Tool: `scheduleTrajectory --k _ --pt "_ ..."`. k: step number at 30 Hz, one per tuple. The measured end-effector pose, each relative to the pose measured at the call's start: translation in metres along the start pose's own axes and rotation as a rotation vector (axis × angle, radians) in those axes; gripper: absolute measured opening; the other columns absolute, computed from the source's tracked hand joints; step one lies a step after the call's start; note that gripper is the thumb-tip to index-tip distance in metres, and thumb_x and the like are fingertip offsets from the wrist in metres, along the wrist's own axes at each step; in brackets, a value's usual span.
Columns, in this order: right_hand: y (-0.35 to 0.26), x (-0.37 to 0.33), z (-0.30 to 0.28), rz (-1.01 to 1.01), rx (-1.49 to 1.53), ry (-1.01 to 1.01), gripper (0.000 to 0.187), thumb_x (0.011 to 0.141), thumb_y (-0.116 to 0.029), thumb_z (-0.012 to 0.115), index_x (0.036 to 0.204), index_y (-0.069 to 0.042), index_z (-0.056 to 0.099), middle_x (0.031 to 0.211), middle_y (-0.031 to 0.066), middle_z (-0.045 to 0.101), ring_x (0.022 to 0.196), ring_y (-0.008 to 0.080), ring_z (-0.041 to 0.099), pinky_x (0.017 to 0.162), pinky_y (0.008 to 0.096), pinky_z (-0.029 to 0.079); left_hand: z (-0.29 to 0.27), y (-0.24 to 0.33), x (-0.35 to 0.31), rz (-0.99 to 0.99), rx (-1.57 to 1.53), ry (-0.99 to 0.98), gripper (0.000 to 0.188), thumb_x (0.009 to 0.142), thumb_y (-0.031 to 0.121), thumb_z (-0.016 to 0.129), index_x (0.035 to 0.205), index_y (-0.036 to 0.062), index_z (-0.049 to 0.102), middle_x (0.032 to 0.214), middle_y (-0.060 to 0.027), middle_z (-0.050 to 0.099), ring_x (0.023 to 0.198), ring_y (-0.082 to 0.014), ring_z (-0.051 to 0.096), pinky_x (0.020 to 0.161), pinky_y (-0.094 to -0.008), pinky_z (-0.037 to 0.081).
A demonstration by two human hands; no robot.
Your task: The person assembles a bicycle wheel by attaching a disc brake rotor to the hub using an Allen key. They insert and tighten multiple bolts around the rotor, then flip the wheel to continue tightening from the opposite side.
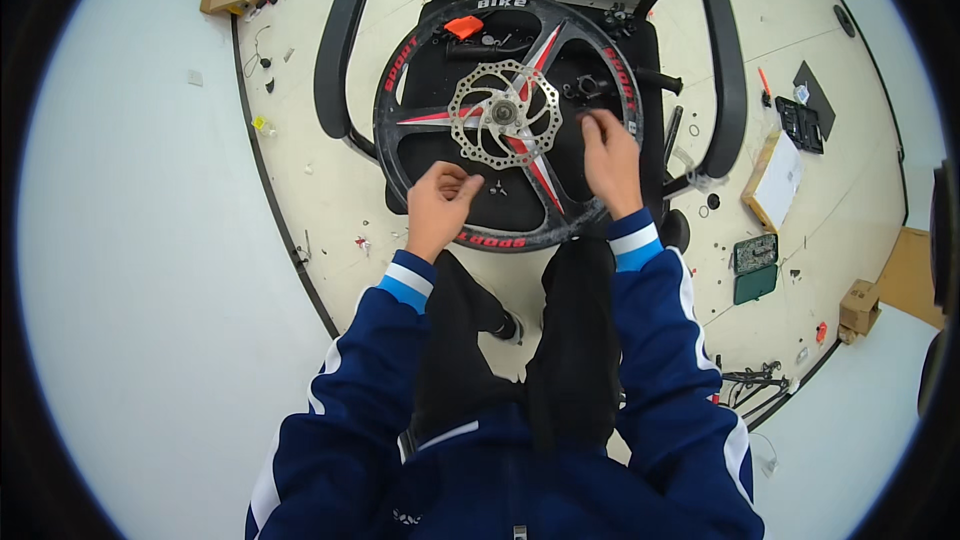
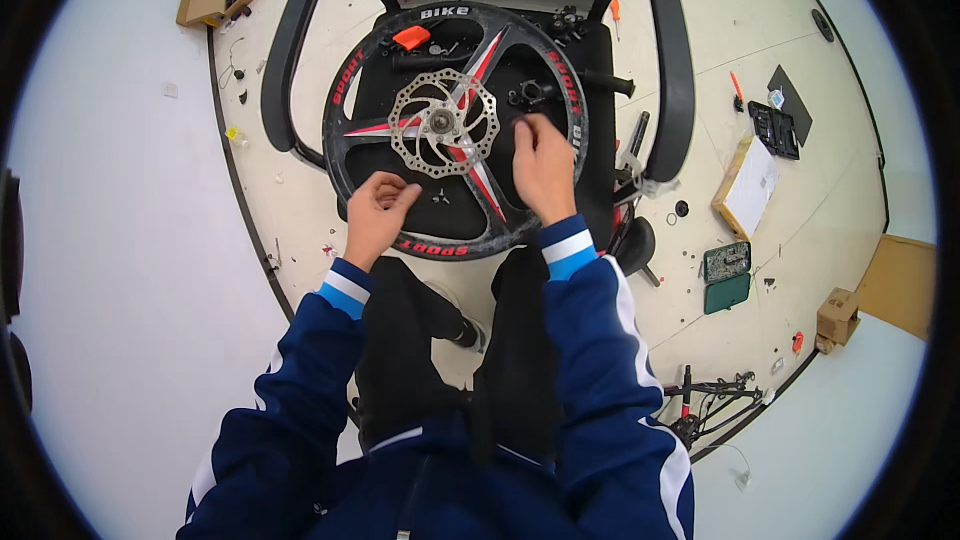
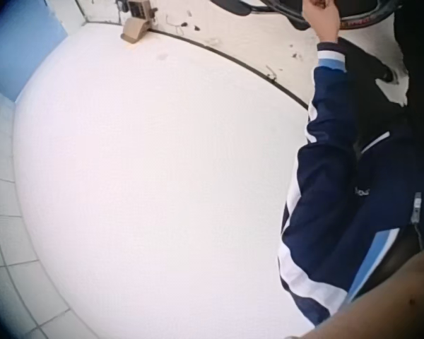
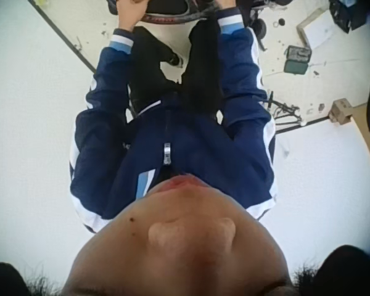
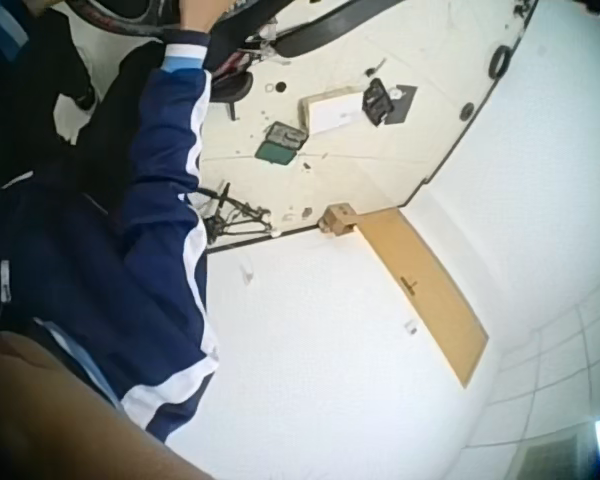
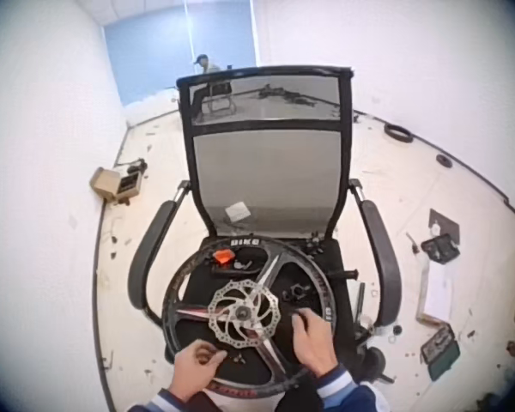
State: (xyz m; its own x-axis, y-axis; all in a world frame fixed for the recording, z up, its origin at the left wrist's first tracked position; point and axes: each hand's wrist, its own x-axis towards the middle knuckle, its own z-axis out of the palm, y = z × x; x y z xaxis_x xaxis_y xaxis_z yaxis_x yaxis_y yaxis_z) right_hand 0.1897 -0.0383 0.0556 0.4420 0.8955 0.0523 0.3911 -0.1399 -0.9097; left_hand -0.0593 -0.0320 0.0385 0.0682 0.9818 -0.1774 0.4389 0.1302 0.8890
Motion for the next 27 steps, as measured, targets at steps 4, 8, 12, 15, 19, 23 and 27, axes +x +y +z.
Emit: scheduleTrajectory --k 4,8,12,15,19,23,27 --pt "-0.019 -0.048 0.003 -0.191 0.033 -0.363 0.021 0.098 -0.016 0.057 0.103 0.001 0.068 0.093 0.0263 0.069 0.090 0.0441 0.066 0.078 0.0453 0.053 -0.008 0.031 -0.015 0.174 -0.160 -0.061 0.020 0.094 0.013 0.071 0.107 -0.0017 0.069 0.087 -0.0106 0.073 0.074 -0.0127 0.068 0.067 -0.0260 0.053" --pt "-0.029 -0.080 0.002 -0.276 0.043 -0.480 0.020 0.097 -0.015 0.057 0.101 0.002 0.067 0.091 0.0270 0.067 0.087 0.0465 0.064 0.075 0.0478 0.051 -0.003 0.053 -0.035 0.539 0.041 -0.258 0.021 0.090 0.008 0.071 0.110 0.0010 0.072 0.098 -0.0110 0.072 0.081 -0.0190 0.068 0.069 -0.0276 0.052" --pt "-0.029 -0.120 -0.010 -0.223 0.049 -0.610 0.022 0.097 -0.016 0.058 0.101 0.004 0.067 0.084 0.0225 0.068 0.077 0.0400 0.066 0.067 0.0414 0.050 -0.008 0.040 -0.079 0.420 -0.023 -0.249 0.017 0.091 0.006 0.071 0.106 -0.0015 0.073 0.092 -0.0101 0.074 0.078 -0.0161 0.071 0.073 -0.0278 0.055" --pt "-0.027 -0.143 -0.024 -0.201 0.102 -0.614 0.022 0.097 -0.015 0.057 0.100 0.004 0.068 0.076 0.0161 0.068 0.068 0.0293 0.065 0.064 0.0380 0.049 -0.015 0.045 -0.098 0.404 -0.015 -0.356 0.017 0.090 0.006 0.072 0.105 -0.0021 0.073 0.094 -0.0101 0.074 0.080 -0.0153 0.071 0.073 -0.0272 0.055" --pt "-0.034 -0.155 -0.035 -0.129 0.140 -0.648 0.023 0.098 -0.017 0.058 0.101 0.004 0.068 0.072 0.0099 0.064 0.065 0.0169 0.059 0.062 0.0324 0.046 -0.020 0.051 -0.113 0.531 0.043 -0.347 0.018 0.084 0.005 0.074 0.101 -0.0002 0.074 0.084 -0.0117 0.073 0.068 -0.0202 0.066 0.066 -0.0300 0.053" --pt "-0.039 -0.162 -0.028 -0.197 0.143 -0.643 0.024 0.098 -0.019 0.060 0.103 0.004 0.068 0.072 0.0080 0.063 0.064 0.0135 0.056 0.060 0.0300 0.045 -0.037 0.052 -0.124 0.565 0.123 -0.282 0.015 0.082 0.006 0.074 0.097 0.0011 0.075 0.083 -0.0112 0.072 0.068 -0.0225 0.065 0.065 -0.0313 0.052" --pt "-0.061 -0.169 -0.017 -0.200 0.105 -0.663 0.026 0.098 -0.021 0.062 0.103 0.004 0.068 0.073 0.0074 0.064 0.064 0.0126 0.055 0.060 0.0299 0.045 -0.052 0.041 -0.132 0.596 0.078 -0.185 0.012 0.081 0.007 0.076 0.092 0.0015 0.074 0.082 -0.0118 0.072 0.068 -0.0253 0.066 0.063 -0.0323 0.051"
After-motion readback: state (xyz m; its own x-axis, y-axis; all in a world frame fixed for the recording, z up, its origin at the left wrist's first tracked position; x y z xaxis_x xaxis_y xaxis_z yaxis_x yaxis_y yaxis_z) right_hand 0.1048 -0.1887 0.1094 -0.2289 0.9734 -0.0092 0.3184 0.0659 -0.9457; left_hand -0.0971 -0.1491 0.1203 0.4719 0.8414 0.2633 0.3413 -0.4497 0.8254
